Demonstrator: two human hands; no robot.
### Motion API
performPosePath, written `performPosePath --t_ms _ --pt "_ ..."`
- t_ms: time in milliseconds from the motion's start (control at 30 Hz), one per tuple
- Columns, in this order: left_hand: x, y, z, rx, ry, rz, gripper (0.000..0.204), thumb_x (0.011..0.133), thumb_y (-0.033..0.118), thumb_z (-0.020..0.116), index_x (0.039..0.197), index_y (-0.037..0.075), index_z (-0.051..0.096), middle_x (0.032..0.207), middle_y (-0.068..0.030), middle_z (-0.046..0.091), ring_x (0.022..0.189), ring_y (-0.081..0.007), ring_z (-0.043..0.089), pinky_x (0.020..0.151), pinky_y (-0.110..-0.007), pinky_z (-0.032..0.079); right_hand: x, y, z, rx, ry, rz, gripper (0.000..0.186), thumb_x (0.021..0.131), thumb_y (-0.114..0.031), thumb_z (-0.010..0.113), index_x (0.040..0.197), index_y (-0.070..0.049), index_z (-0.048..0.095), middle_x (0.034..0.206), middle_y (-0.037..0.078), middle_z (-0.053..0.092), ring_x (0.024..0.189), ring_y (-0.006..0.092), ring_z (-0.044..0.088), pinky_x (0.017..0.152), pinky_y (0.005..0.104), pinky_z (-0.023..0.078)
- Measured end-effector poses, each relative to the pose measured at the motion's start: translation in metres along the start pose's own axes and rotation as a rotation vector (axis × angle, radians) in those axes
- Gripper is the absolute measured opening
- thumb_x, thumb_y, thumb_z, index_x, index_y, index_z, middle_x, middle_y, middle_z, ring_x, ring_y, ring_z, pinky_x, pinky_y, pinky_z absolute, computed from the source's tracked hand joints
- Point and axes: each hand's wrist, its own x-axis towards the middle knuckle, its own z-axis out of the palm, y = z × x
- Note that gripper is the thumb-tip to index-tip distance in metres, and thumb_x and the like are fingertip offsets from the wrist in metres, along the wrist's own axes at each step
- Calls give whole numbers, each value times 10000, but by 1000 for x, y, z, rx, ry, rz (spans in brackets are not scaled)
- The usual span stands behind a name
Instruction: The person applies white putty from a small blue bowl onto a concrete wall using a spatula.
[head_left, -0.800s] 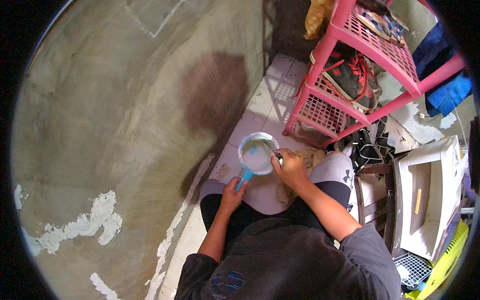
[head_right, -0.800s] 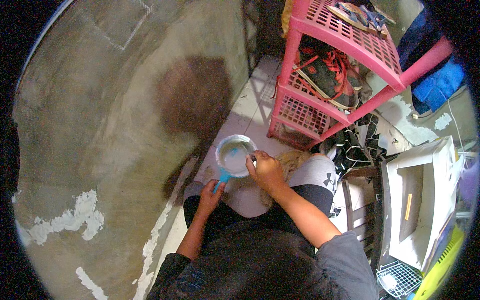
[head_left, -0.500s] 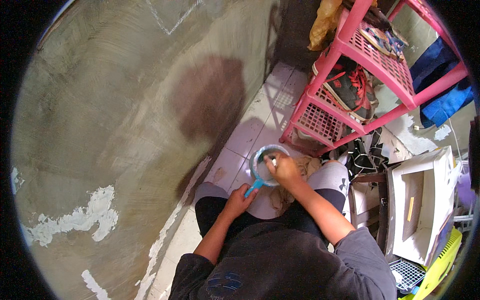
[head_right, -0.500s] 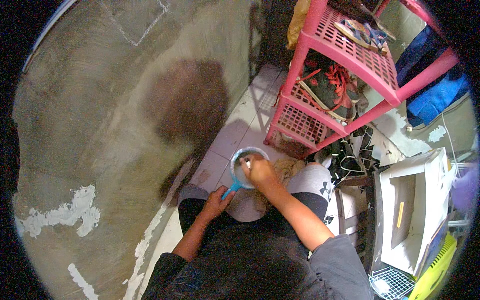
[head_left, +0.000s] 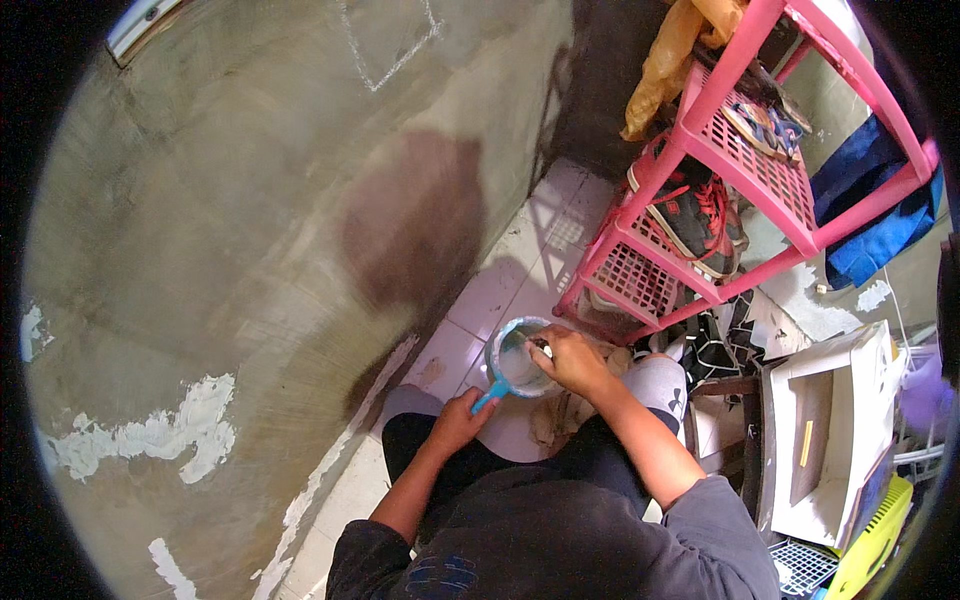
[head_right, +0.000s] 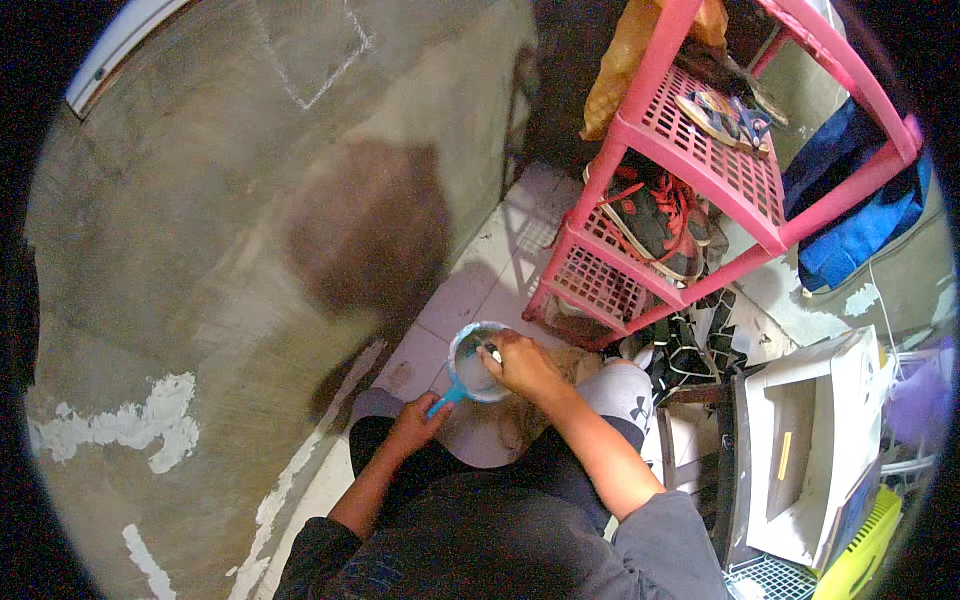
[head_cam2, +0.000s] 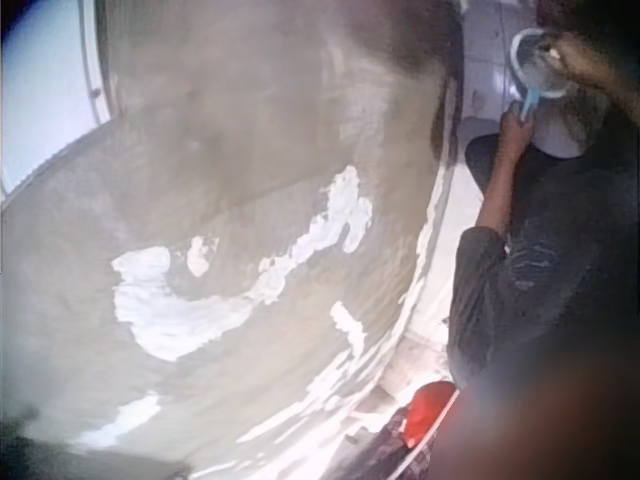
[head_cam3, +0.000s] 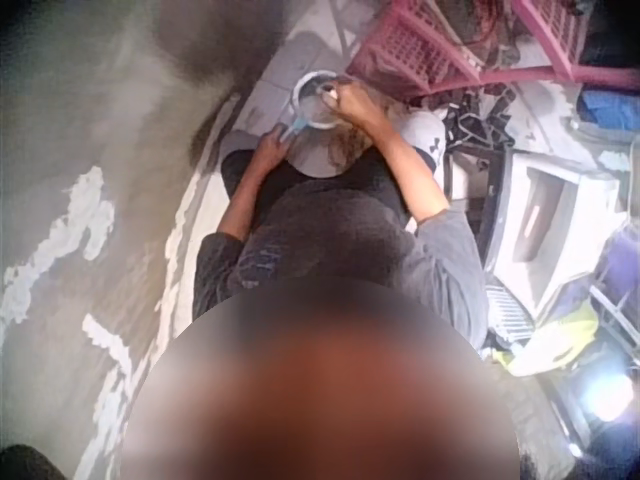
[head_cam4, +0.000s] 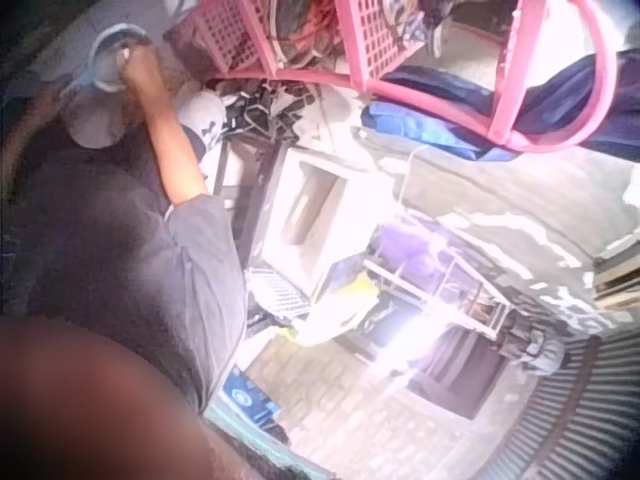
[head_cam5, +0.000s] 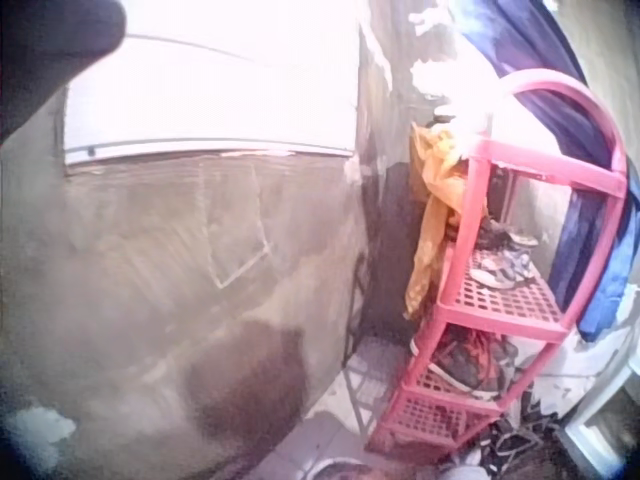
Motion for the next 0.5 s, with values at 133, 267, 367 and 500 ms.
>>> performPosePath --t_ms 133,267,367,500 --pt "5 0 3 -4 4 12 378 917 380 628 864 15 542 677 -195 577 605 -333 589 583 -424 445 3 2 11 -74 -14 24 333 913 -329 595 1106 -64 657 1110 205 642 995 391 632 870 452 526" --pt "9 -8 8 -40 38 62 377 918 384 624 865 19 547 653 -191 575 593 -354 597 569 -437 443 -3 1 23 -29 -88 -137 320 906 -296 616 1116 -56 647 1109 191 638 994 378 630 873 439 522" --pt "11 -14 11 9 84 82 375 915 386 628 872 22 550 662 -193 589 611 -370 616 564 -451 446 -5 -1 19 9 -119 -243 322 913 -304 612 1082 -34 655 1020 186 648 905 381 646 808 435 526" --pt "12 -13 16 34 94 95 377 912 393 631 896 23 559 696 -201 612 648 -384 634 575 -460 459 0 2 2 29 -63 -58 347 918 -343 592 1058 -33 663 1063 214 656 928 402 644 832 468 520"
